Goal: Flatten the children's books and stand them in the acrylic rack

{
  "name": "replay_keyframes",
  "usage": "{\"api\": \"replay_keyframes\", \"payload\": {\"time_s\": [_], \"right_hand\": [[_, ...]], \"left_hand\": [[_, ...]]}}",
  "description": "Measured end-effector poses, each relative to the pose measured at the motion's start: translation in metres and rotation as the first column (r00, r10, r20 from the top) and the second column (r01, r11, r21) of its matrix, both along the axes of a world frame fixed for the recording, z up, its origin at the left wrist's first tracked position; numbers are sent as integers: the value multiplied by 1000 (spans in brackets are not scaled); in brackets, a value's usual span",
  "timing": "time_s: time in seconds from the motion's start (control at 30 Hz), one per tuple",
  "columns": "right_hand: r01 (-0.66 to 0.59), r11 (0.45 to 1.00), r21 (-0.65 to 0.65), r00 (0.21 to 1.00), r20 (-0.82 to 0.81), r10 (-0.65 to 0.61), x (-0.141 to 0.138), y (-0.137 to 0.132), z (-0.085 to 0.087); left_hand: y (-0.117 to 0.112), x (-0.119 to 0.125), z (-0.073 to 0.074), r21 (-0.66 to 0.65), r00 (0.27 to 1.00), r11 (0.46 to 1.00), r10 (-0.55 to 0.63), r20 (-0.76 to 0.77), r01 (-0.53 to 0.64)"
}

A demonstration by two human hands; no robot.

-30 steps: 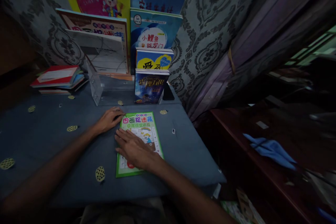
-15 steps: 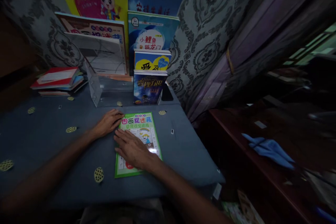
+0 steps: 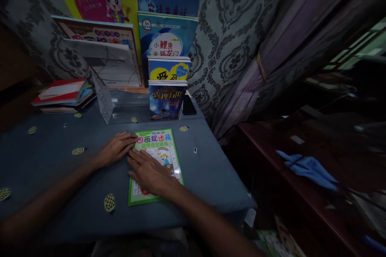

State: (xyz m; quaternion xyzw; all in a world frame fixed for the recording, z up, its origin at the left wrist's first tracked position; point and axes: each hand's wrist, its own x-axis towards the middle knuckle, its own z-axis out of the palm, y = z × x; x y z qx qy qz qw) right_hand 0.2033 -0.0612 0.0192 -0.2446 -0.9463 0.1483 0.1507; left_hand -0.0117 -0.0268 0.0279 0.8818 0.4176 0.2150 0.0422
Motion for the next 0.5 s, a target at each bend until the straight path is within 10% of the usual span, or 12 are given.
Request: {"api": "replay_keyframes", "payload": {"time_s": [0.5], "right_hand": [[94, 994, -51, 995, -37, -96, 3, -4, 6]], "left_hand": [[25, 16, -11, -62, 993, 997, -46, 109, 53]]}}
